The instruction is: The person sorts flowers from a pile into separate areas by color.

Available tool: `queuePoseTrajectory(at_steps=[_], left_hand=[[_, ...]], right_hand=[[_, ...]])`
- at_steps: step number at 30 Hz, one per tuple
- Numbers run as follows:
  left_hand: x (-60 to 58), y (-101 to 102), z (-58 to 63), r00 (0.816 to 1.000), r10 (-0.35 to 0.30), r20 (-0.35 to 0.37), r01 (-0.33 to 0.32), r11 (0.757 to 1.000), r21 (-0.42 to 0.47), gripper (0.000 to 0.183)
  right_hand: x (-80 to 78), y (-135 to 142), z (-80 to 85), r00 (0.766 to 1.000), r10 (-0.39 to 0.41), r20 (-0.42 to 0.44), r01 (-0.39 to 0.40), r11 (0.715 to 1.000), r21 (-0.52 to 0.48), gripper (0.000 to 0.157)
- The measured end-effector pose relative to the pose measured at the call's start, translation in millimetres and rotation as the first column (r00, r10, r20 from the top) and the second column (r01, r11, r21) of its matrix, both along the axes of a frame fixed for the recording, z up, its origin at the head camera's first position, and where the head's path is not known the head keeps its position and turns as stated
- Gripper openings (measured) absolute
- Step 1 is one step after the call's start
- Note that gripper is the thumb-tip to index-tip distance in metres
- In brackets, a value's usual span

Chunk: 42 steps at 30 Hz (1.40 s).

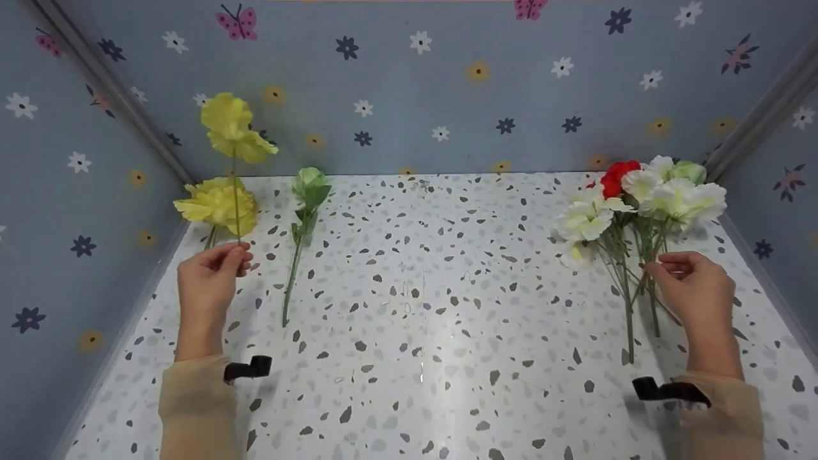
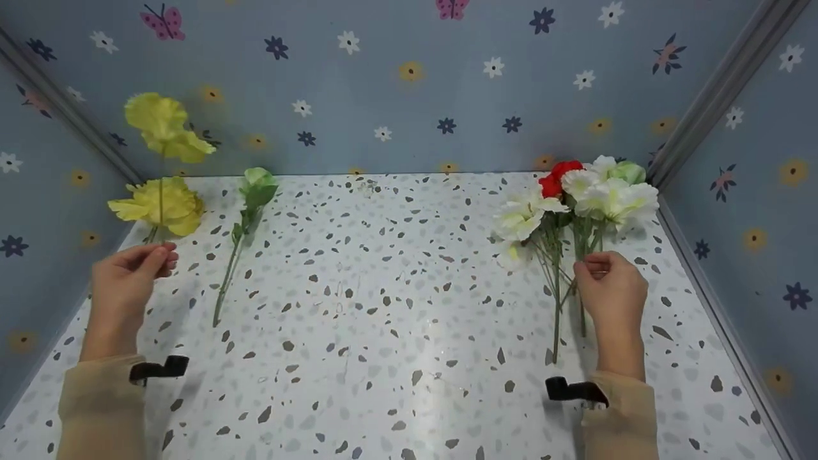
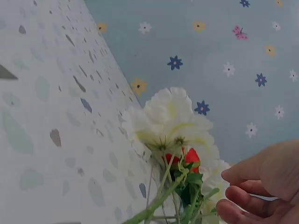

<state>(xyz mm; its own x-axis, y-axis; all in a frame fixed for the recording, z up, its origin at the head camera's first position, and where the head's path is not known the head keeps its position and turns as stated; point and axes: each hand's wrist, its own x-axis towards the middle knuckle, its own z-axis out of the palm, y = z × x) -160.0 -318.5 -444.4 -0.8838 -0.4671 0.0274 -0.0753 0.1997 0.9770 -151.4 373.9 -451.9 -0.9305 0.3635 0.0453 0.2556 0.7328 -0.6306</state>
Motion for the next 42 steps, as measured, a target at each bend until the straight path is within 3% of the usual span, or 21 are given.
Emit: queuePoseTrajectory(at_steps=[2,5,8,10,13,16,18,23,30,38,42], left_hand=[[0.0,-16,-2.5,0.997,0.066,0.026,-0.069,0.992,0.108,0.025],[-0.2,-34,-10.3,0.984,0.151,0.096,-0.170,0.956,0.240,0.024],[-0.3,-46,-22.0,0.963,0.202,0.179,-0.245,0.933,0.265,0.024],[1.0,-50,-29.5,0.950,0.213,0.226,-0.260,0.944,0.204,0.025],[4.4,-54,-37.9,0.932,0.222,0.287,-0.227,0.974,-0.018,0.028],[6.8,-57,-43.6,0.917,0.255,0.307,-0.185,0.953,-0.240,0.030],[7.6,-59,-46.3,0.913,0.282,0.294,-0.189,0.932,-0.310,0.030],[9.2,-63,-50.4,0.908,0.344,0.241,-0.230,0.888,-0.398,0.032],[16.3,-68,-51.0,0.904,0.385,0.187,-0.272,0.855,-0.442,0.041],[16.1,-67,-53.2,0.912,0.363,0.189,-0.228,0.835,-0.500,0.042],[15.5,-65,-50.9,0.927,0.299,0.225,-0.142,0.838,-0.526,0.047]], right_hand=[[0.2,6,-3.1,1.000,0.000,0.029,0.000,1.000,0.017,0.051],[0.4,11,-7.3,0.998,0.017,0.064,-0.020,0.999,0.041,0.053],[0.6,14,-11.7,0.993,0.051,0.107,-0.057,0.997,0.052,0.054],[0.5,16,-15.1,0.990,0.071,0.121,-0.078,0.995,0.056,0.054],[0.5,17,-20.3,0.988,0.088,0.128,-0.095,0.994,0.047,0.053],[0.4,18,-24.0,0.985,0.092,0.144,-0.098,0.995,0.030,0.054],[-0.1,18,-25.1,0.983,0.096,0.156,-0.100,0.995,0.020,0.054],[-1.3,18,-24.9,0.982,0.091,0.166,-0.094,0.996,0.010,0.052],[-2.0,18,-24.3,0.981,0.082,0.178,-0.084,0.996,0.006,0.051],[-2.6,19,-26.3,0.981,0.084,0.173,-0.087,0.996,0.010,0.048],[-2.8,20,-25.8,0.983,0.093,0.159,-0.096,0.995,0.012,0.047]])
